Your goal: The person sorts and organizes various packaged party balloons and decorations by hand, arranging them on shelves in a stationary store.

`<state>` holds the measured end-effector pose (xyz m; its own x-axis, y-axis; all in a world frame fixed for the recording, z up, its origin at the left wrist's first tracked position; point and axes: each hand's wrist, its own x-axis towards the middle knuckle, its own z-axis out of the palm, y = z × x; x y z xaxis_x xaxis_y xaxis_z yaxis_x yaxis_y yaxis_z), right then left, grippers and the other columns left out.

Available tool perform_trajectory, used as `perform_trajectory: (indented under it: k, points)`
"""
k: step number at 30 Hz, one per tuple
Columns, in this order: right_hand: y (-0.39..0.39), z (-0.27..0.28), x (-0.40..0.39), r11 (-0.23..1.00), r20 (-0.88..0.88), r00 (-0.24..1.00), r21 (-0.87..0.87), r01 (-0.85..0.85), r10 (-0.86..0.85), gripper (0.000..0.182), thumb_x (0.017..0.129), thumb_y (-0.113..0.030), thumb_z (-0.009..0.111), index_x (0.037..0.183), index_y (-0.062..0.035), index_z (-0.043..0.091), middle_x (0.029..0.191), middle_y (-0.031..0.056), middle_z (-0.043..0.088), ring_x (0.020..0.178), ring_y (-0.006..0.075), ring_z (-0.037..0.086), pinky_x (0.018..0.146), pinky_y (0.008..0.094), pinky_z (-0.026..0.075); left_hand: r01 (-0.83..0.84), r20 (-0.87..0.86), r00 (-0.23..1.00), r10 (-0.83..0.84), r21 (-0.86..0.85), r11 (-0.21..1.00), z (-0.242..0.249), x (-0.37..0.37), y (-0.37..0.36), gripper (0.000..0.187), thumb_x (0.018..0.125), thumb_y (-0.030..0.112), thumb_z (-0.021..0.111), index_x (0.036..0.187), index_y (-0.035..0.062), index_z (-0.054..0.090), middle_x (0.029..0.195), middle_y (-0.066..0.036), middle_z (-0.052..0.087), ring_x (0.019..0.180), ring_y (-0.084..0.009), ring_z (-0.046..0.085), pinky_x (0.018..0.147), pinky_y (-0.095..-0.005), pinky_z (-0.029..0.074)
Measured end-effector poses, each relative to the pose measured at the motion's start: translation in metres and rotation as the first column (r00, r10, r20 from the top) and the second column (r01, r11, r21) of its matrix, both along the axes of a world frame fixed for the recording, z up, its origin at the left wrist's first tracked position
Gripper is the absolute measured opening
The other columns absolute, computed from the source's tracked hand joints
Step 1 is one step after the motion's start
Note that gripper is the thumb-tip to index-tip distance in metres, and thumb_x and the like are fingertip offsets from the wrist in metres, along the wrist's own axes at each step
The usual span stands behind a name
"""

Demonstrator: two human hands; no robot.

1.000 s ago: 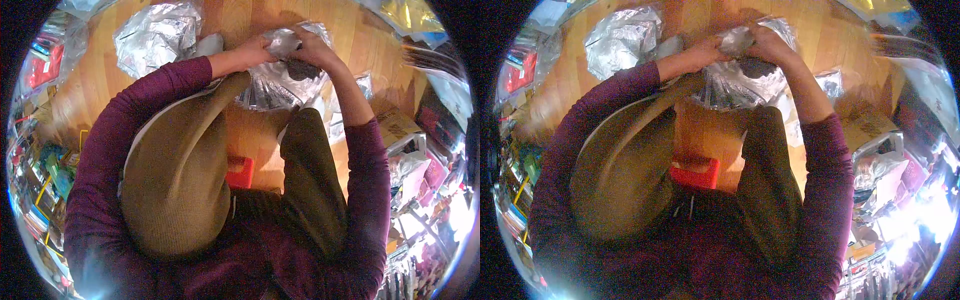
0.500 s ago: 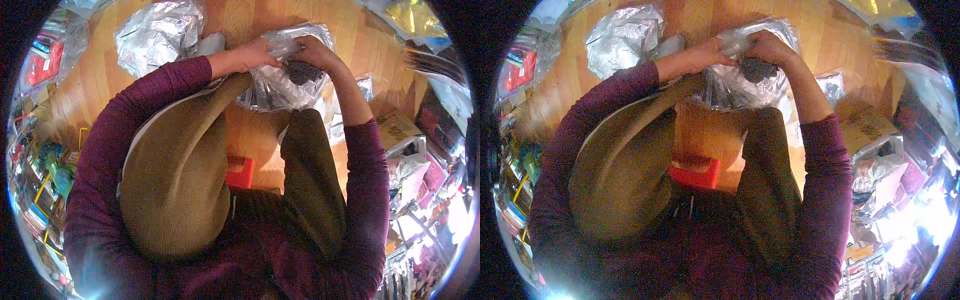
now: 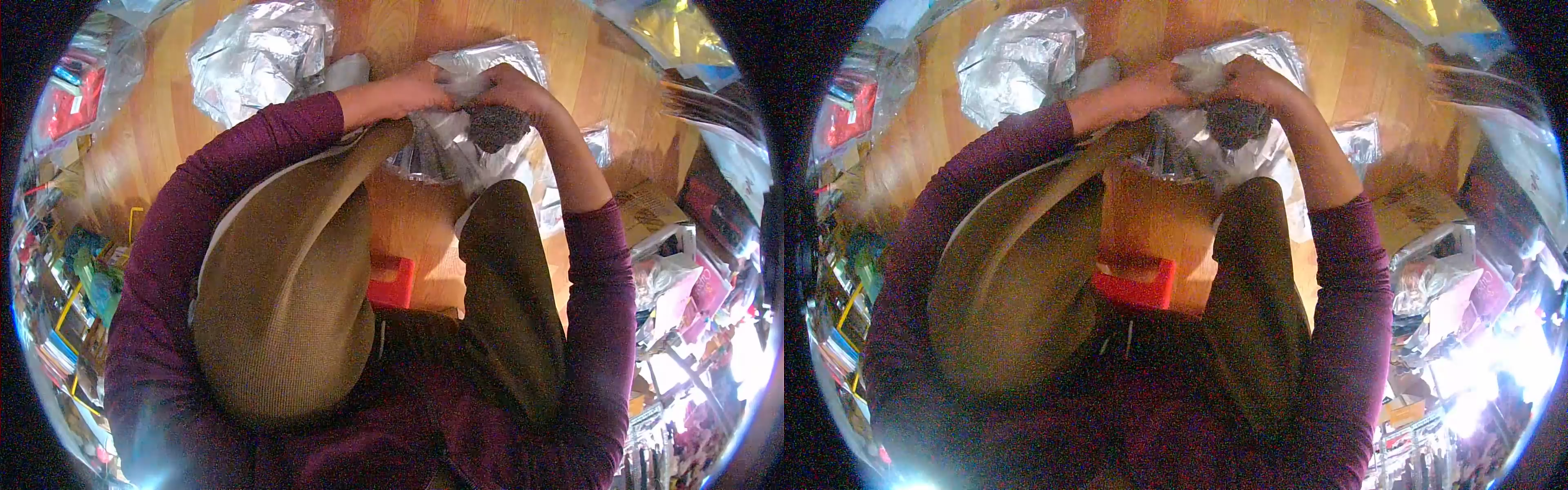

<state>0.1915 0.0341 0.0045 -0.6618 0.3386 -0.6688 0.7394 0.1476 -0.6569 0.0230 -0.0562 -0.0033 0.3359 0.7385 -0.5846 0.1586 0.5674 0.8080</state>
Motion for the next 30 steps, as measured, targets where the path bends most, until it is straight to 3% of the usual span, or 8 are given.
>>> perform_trajectory:
  k: [5, 8, 10, 16, 19, 23, 25, 30]
  points:
    - [-0.004, 0.005, 0.002, 0.994, -0.093, 0.992, -0.076, 0.072, -0.079, 0.028, 0.059, -0.015, 0.065, 0.080, 0.0032, 0.061, 0.069, 0.0068, 0.060, 0.059, 0.0134, 0.054, 0.057, 0.0263, 0.044, -0.050, 0.065, 0.997, 0.050, -0.003, 0.999, -0.002, -0.001, -0.004, 0.039, 0.060, 0.008, 0.065, 0.097, -0.0008, 0.057, 0.086, -0.005, 0.058, 0.074, -0.0137, 0.054, 0.066, -0.0251, 0.042]
    - [-0.004, 0.006, 0.004, 0.981, -0.073, 0.986, -0.134, 0.141, -0.152, 0.027, 0.060, -0.014, 0.064, 0.081, 0.0031, 0.061, 0.069, 0.0062, 0.060, 0.060, 0.0128, 0.055, 0.058, 0.0254, 0.044, -0.146, 0.349, 0.919, 0.182, -0.126, 0.981, 0.001, -0.002, -0.006, 0.040, 0.060, 0.009, 0.066, 0.097, -0.0007, 0.056, 0.089, -0.006, 0.058, 0.074, -0.0147, 0.054, 0.065, -0.0267, 0.042]
    - [-0.005, 0.010, 0.003, 0.980, -0.082, 0.987, -0.156, 0.124, -0.138, 0.027, 0.060, -0.013, 0.064, 0.082, 0.0029, 0.060, 0.069, 0.0060, 0.060, 0.060, 0.0125, 0.055, 0.059, 0.0249, 0.044, -0.040, 0.067, 0.997, 0.040, -0.003, 0.999, 0.011, -0.004, -0.002, 0.036, 0.061, 0.010, 0.066, 0.094, -0.0006, 0.057, 0.086, -0.007, 0.060, 0.072, -0.0148, 0.054, 0.065, -0.0275, 0.043]
    - [-0.005, 0.020, 0.002, 0.972, -0.039, 0.991, -0.199, 0.121, -0.131, 0.027, 0.062, -0.016, 0.065, 0.082, 0.0026, 0.060, 0.070, 0.0056, 0.061, 0.061, 0.0112, 0.055, 0.056, 0.0242, 0.044, 0.087, -0.219, 0.974, -0.054, 0.145, 0.986, 0.015, -0.002, 0.003, 0.031, 0.061, 0.012, 0.065, 0.089, -0.0010, 0.059, 0.077, -0.009, 0.061, 0.070, -0.0159, 0.056, 0.067, -0.0284, 0.044]
    - [-0.005, 0.025, 0.002, 0.967, -0.039, 0.986, -0.206, 0.153, -0.165, 0.030, 0.062, -0.016, 0.066, 0.084, 0.0034, 0.059, 0.073, 0.0065, 0.061, 0.062, 0.0121, 0.055, 0.056, 0.0248, 0.044, 0.028, -0.129, 0.992, 0.010, 0.292, 0.956, -0.004, -0.003, 0.001, 0.040, 0.064, 0.016, 0.064, 0.099, -0.0015, 0.056, 0.088, -0.010, 0.060, 0.076, -0.0188, 0.055, 0.072, -0.0301, 0.043]
    - [-0.009, 0.042, -0.003, 0.946, -0.020, 0.965, -0.204, 0.253, -0.262, 0.032, 0.061, -0.014, 0.067, 0.087, 0.0027, 0.058, 0.076, 0.0076, 0.060, 0.064, 0.0126, 0.056, 0.058, 0.0252, 0.045, 0.044, -0.169, 0.986, -0.003, 0.235, 0.971, 0.013, -0.005, 0.005, 0.037, 0.066, 0.018, 0.063, 0.097, -0.0010, 0.057, 0.087, -0.011, 0.061, 0.076, -0.0192, 0.055, 0.071, -0.0310, 0.043]
    - [-0.010, 0.040, -0.002, 0.936, -0.008, 0.962, -0.232, 0.263, -0.273, 0.032, 0.061, -0.013, 0.067, 0.088, 0.0022, 0.058, 0.076, 0.0077, 0.060, 0.064, 0.0125, 0.056, 0.059, 0.0251, 0.046, 0.220, -0.284, 0.947, -0.150, 0.231, 0.948, 0.015, -0.007, 0.007, 0.035, 0.067, 0.021, 0.062, 0.094, 0.0003, 0.058, 0.083, -0.012, 0.061, 0.075, -0.0195, 0.056, 0.069, -0.0319, 0.044]
    - [-0.012, 0.032, 0.002, 0.909, -0.093, 0.940, -0.302, 0.287, -0.328, 0.033, 0.061, -0.013, 0.067, 0.090, 0.0015, 0.057, 0.075, 0.0063, 0.060, 0.063, 0.0122, 0.055, 0.060, 0.0242, 0.045, 0.246, -0.322, 0.935, -0.152, 0.278, 0.928, 0.024, -0.007, 0.009, 0.031, 0.068, 0.022, 0.061, 0.091, 0.0014, 0.059, 0.079, -0.014, 0.061, 0.072, -0.0218, 0.057, 0.067, -0.0333, 0.044]
